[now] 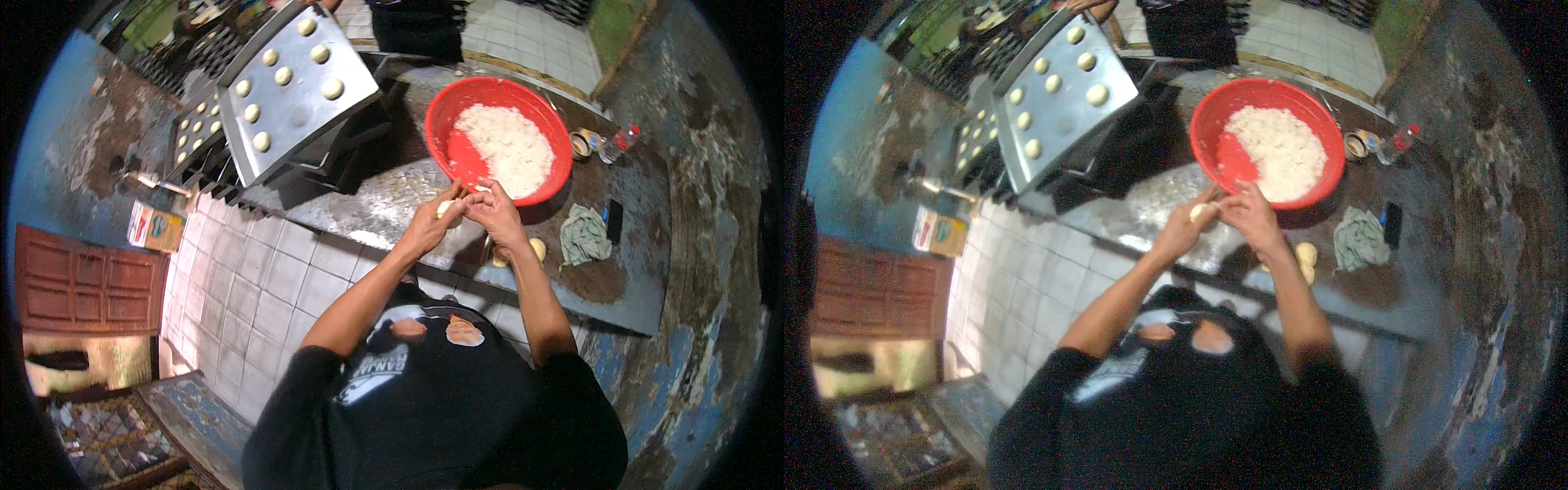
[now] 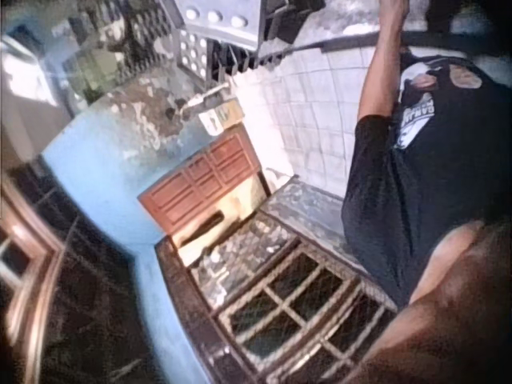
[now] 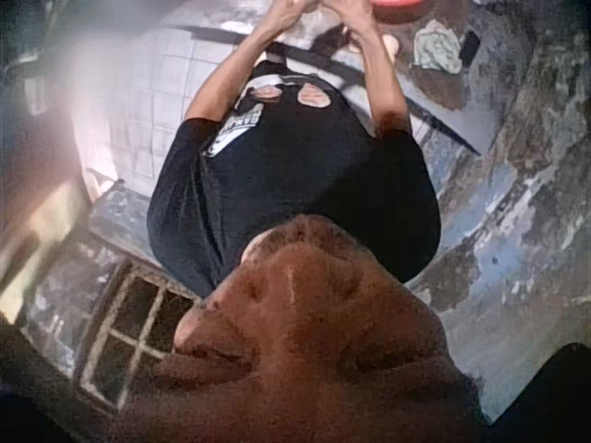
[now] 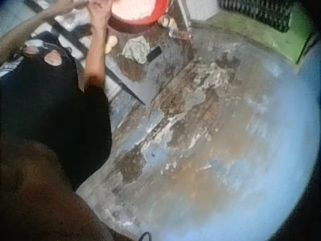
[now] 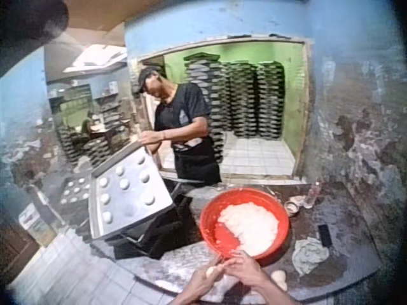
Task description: The person picks up dough balls, flattens them by hand, adds a scoop of white filling from a red bowl, shapes the dough to seal it, and places the finished pieces onto metal baking trays.
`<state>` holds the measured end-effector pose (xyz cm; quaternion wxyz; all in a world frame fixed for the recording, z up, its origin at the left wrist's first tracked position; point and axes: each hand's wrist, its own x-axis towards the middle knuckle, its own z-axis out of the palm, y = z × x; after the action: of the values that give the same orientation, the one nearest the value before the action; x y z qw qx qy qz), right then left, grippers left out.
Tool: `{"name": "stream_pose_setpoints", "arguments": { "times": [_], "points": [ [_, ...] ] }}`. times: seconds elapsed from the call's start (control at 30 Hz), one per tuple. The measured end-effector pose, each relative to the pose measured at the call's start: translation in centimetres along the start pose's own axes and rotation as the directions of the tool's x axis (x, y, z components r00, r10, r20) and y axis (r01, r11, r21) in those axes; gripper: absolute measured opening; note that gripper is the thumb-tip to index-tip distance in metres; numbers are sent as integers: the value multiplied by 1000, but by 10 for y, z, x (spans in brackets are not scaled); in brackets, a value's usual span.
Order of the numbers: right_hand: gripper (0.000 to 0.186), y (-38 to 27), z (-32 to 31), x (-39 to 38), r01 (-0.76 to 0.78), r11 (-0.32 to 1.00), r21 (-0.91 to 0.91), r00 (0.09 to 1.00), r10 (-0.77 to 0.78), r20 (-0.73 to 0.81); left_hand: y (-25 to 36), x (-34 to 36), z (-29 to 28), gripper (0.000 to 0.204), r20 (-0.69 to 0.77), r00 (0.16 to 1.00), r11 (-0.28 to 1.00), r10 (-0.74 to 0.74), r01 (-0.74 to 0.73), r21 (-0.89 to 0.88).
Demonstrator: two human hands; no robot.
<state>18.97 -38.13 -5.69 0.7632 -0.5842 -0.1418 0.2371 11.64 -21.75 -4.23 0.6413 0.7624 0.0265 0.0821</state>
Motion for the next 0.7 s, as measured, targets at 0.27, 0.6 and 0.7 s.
{"name": "stream_pose_setpoints", "arguments": {
  "times": [0.27,0.6,0.7],
  "points": [
    [42,-24,92,28,360,921,-150,908,-308,285,-4,-23,-72,42,-33,927,926,-374,371,-66],
    [42,9,202,65,-66,984,168,993,48,107,7,-1,-135,51,-335,941,949,-39,-71,-308],
    [40,-6,250,92,-322,918,232,922,247,299,14,9,-192,51,-406,909,940,-97,-51,-338]
  ]
}}
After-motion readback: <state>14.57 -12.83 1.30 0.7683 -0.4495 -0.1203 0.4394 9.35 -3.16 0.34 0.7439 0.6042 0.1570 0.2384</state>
